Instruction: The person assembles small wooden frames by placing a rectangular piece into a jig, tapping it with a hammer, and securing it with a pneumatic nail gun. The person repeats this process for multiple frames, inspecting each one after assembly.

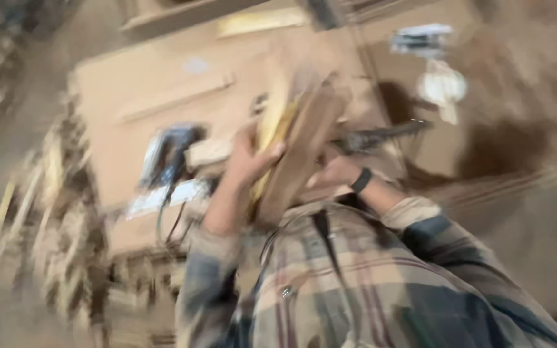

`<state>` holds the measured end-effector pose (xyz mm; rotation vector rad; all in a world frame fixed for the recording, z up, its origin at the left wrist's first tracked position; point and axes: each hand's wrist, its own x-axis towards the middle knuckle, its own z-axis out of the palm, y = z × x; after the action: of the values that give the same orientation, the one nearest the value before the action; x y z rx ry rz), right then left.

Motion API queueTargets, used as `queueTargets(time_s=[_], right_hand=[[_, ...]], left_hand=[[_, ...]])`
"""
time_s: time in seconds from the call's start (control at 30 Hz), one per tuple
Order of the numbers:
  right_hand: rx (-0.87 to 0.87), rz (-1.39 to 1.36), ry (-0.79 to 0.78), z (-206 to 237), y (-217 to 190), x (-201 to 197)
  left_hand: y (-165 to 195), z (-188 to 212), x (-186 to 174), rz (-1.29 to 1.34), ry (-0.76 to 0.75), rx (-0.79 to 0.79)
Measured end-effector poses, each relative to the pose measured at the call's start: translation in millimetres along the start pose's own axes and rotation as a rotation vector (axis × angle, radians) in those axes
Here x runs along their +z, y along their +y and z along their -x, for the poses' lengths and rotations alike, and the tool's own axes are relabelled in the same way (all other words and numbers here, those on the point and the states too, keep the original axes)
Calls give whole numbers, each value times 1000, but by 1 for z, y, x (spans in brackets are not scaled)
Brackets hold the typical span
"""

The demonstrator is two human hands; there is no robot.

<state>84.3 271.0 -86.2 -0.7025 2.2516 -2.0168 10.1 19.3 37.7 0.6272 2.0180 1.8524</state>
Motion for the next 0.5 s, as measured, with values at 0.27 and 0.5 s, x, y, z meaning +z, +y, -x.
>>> queueTargets(time_s=[0.27,0.5], right_hand=[[2,-758,69,-106,-76,94],[-99,-516,121,-143,-113,153]], left_hand=[[1,-6,-58,520,415,84],[-9,17,-103,142,747,160]])
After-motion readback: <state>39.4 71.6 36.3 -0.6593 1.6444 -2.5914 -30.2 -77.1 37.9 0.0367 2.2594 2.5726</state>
